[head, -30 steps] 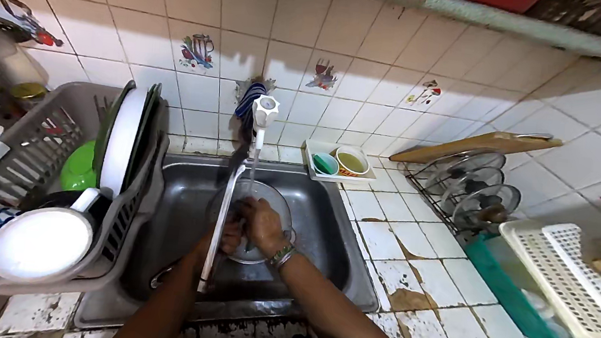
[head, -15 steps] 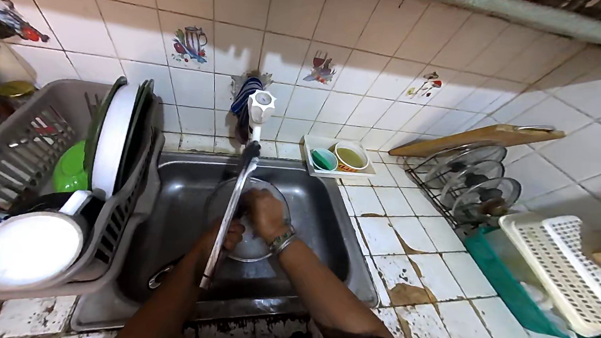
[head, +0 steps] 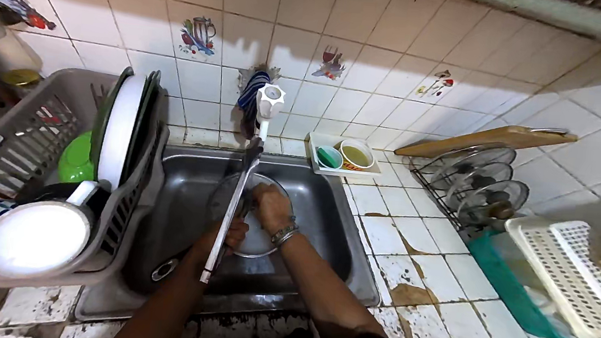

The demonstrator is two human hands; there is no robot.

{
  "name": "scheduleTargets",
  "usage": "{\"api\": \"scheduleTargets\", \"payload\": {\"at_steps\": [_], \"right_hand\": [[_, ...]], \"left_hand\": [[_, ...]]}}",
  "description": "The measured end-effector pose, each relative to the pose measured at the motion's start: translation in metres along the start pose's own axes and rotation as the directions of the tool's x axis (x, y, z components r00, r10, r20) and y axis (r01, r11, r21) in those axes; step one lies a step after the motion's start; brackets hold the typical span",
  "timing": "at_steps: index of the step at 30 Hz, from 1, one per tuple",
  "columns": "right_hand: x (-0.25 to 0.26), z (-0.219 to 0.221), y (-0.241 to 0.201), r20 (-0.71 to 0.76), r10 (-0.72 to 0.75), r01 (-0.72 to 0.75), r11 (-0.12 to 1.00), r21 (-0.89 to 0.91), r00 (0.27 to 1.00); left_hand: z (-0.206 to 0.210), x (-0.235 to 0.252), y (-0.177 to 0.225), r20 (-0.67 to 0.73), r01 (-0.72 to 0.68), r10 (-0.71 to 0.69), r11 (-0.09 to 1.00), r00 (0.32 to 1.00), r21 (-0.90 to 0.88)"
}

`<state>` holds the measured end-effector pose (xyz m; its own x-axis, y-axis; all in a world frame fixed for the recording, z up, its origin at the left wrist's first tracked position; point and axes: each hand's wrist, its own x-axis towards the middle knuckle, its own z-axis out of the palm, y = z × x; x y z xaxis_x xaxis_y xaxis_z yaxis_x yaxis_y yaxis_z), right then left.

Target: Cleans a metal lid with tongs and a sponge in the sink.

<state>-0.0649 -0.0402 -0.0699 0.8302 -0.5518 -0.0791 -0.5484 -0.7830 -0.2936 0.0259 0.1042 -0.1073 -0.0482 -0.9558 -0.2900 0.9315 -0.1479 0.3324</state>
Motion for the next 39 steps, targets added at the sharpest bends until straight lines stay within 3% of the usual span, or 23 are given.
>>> {"api": "scheduleTargets", "payload": {"at_steps": [3,7,10,14,18,22,25,30,33,35,39], "right_hand": [[-0.009,0.003,-0.005,-0.026,-0.081,0.081,0.997,0.008,0.996],[0.0,-0.004,0.01,-0.022,-0.014,0.014,1.0,0.001,1.0],[-0.012,0.002,-0.005,-0.091,-0.12,0.125,0.99,0.057,0.989],[0.0,-0.004,0.008,-0.046,-0.018,0.019,1.0,0.016,0.999],[-0.014,0.005,-0.005,-0.126,-0.106,0.114,0.992,0.055,0.986],[-0.003,-0.003,0.003,-0.059,-0.013,0.014,1.0,0.007,0.998],[-0.013,0.009,-0.008,-0.161,-0.116,0.128,0.989,0.067,0.98],[-0.001,-0.004,0.009,-0.036,0.048,-0.048,0.999,0.005,0.998],[-0.013,0.013,-0.001,-0.156,-0.094,0.095,0.995,0.003,0.983],[-0.011,0.018,0.002,-0.152,-0.134,0.132,0.991,-0.026,0.979],[-0.005,0.01,0.009,-0.067,-0.056,0.054,0.998,-0.031,0.996]], "left_hand": [[-0.011,0.003,0.0,0.063,-0.024,0.026,1.0,0.998,-0.02],[-0.006,0.004,-0.003,0.056,-0.005,0.007,0.999,0.998,-0.04],[-0.008,0.004,0.002,0.046,-0.066,0.066,0.998,0.997,-0.014],[-0.005,0.002,-0.002,0.072,-0.065,0.066,0.998,0.995,-0.015],[-0.008,0.001,0.003,0.1,-0.046,0.052,0.997,0.994,-0.058],[0.001,-0.001,0.001,0.017,-0.022,0.022,0.999,1.0,-0.028],[-0.007,0.0,0.004,0.069,-0.075,0.077,0.997,0.995,-0.032],[-0.01,-0.002,0.0,0.088,-0.011,0.013,1.0,0.996,-0.014],[-0.018,0.0,0.003,0.131,-0.064,0.067,0.998,0.989,-0.024],[-0.022,0.0,0.004,0.111,-0.021,0.025,0.999,0.993,-0.038],[-0.01,0.001,-0.001,0.017,0.008,-0.008,1.0,1.0,0.002]]}}
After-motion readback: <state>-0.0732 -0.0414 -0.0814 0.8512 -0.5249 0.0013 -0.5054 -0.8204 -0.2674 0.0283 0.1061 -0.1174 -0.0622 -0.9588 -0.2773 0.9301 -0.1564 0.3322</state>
